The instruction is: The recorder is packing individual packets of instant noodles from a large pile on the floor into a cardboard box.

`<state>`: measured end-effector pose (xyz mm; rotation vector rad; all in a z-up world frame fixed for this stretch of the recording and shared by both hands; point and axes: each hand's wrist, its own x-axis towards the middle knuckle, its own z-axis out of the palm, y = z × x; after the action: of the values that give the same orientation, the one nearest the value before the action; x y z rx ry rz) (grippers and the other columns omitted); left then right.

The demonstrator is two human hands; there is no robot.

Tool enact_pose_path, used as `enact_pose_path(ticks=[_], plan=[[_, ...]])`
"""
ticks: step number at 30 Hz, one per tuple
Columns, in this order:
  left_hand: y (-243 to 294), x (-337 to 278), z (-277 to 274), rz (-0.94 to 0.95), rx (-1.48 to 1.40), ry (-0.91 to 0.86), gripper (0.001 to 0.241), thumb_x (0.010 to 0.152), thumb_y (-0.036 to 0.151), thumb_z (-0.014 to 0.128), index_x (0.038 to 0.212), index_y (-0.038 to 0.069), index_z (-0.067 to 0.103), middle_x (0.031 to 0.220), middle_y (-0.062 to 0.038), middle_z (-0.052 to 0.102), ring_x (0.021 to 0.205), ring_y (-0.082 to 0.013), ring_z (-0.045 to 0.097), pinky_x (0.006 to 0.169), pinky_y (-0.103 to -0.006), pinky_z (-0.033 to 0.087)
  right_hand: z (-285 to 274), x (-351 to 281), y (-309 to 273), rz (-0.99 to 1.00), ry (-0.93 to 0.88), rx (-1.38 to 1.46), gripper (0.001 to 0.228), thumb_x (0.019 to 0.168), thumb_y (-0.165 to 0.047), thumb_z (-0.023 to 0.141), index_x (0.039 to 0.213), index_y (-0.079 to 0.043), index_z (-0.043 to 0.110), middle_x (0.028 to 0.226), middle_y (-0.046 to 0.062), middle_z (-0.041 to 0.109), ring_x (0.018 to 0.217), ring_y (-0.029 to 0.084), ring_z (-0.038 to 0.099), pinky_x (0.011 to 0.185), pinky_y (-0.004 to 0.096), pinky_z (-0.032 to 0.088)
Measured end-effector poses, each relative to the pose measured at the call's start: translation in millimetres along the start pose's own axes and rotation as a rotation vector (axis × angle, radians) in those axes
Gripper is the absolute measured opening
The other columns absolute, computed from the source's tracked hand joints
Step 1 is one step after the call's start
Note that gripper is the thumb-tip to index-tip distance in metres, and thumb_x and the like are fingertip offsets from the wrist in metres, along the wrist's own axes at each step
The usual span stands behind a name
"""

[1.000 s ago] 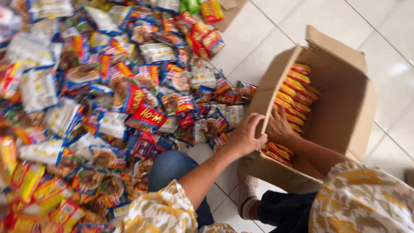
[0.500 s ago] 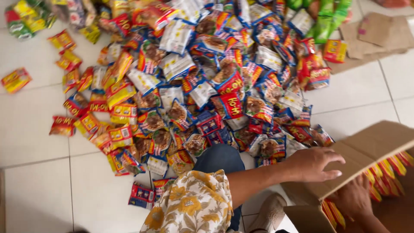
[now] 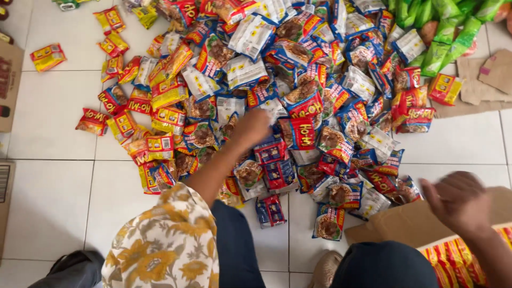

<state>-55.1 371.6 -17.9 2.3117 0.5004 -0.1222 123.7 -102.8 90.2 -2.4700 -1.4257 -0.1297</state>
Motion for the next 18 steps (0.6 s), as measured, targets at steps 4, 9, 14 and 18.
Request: enact_pose_path(ticks=[4, 9, 14, 18], plan=[[-154.5, -16.1, -61.4, -0.377, 0.483, 0.454, 0.019, 0.086, 0.018, 0.074, 0.1, 0.004, 0.072, 0.105, -0.019, 0.071, 0.101, -0.0393, 0.069, 0.084, -0.0516, 0.057, 73.9, 56.0, -49.5, -0.131, -0.111, 0.157, 0.029, 0.088, -0.016, 0.071, 0.116, -0.013, 0.069, 0.07, 0.011, 0.067, 0.067, 0.035, 0.067, 0.063, 0.049, 0.054], [-190.9, -54.7, -113.4, -0.508, 0.618, 0.587, 0.064, 0.079, 0.03, 0.084, 0.131, 0.005, 0.056, 0.133, -0.016, 0.057, 0.127, -0.0386, 0.052, 0.097, -0.0539, 0.051, 92.6, 128.1, -155.2, -0.239, -0.49, 0.27, 0.055, 0.091, -0.027, 0.065, 0.144, -0.02, 0.05, 0.113, 0.011, 0.071, 0.076, 0.036, 0.072, 0.065, 0.05, 0.058], [-198.7, -51.8, -120.2, -0.503, 0.629, 0.598, 0.088, 0.074, 0.038, 0.088, 0.145, 0.01, 0.045, 0.147, -0.015, 0.047, 0.136, -0.0399, 0.042, 0.104, -0.0569, 0.043, 112.6, 161.7, -203.3, -0.455, -0.633, 0.293, 0.056, 0.092, -0.037, 0.064, 0.143, -0.018, 0.049, 0.124, 0.012, 0.066, 0.1, 0.036, 0.069, 0.084, 0.049, 0.057], [-236.2, -37.9, -114.3, -0.405, 0.667, 0.665, 0.076, 0.078, 0.032, 0.085, 0.143, 0.013, 0.051, 0.144, -0.013, 0.054, 0.135, -0.0385, 0.047, 0.105, -0.0563, 0.042, 136.2, 182.3, -224.1, -0.46, -0.616, 0.294, 0.056, 0.093, -0.034, 0.065, 0.144, -0.017, 0.049, 0.121, 0.015, 0.066, 0.106, 0.037, 0.067, 0.087, 0.049, 0.055]])
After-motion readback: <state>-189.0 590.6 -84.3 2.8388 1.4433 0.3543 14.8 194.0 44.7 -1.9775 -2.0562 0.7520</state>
